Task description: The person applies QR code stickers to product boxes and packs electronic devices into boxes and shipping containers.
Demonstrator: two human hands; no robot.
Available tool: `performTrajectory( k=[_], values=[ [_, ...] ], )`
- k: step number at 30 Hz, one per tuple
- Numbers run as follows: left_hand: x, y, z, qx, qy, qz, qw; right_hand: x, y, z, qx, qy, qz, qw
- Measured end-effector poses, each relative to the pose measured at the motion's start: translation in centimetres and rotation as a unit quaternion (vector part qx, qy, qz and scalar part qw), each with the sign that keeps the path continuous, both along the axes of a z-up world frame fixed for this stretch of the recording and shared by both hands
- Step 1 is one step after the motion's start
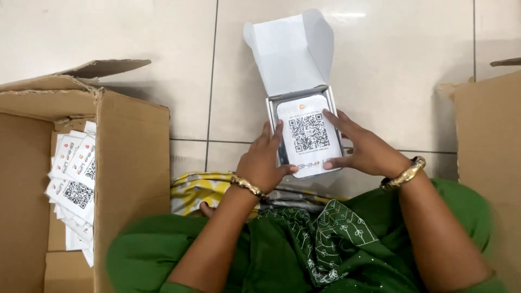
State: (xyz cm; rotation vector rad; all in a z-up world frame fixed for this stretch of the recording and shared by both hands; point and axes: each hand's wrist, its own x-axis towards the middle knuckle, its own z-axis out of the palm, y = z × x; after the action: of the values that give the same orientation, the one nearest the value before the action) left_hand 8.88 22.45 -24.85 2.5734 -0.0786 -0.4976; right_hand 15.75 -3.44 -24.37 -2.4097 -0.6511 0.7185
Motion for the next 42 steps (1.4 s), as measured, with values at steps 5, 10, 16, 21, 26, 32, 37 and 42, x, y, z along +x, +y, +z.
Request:
performTrajectory(
  k=[5,10,16,21,26,32,37,42],
  values=[
    [0.7,-1.5,2.3,0.025,0.097,0.045,0.994,-0.4,2.8,1.9,-0.051,0.118,-0.107,0.986],
    [-0.1,-2.2,2.8,0.05,0.124,0.071,0.988,-0.6,2.1,0.9,-0.109,0.093,-0.09,0.986],
    [-7.4,7.0,9.8,0.013,-0.109,0.162,0.981,-2.7,10.2,4.3,-0.413,-0.167,0.047,0.894],
    [-15.4,25.5,7.2,0.025,-0.269,0.497,0.825,-8.0,23.3,10.2,0.085,-0.222,0.166,0.957],
    [-17.9,34.3,-1.1,0.084,-0.147,0.609,0.774,-11.6,36.9,8.6,0.204,-0.212,0.307,0.905],
    [-11.1,35.3,-5.3,0.052,-0.052,0.68,0.73,-12.2,40.1,8.1,0.035,-0.173,0.293,0.94],
    [-8.4,37.8,-11.9,0.013,-0.058,0.704,0.707,-13.0,40.1,8.2,0.008,-0.154,0.26,0.953],
    [-10.8,40.5,-12.5,-0.024,-0.14,0.668,0.731,-12.0,38.5,6.4,0.159,-0.113,0.284,0.939]
  ],
)
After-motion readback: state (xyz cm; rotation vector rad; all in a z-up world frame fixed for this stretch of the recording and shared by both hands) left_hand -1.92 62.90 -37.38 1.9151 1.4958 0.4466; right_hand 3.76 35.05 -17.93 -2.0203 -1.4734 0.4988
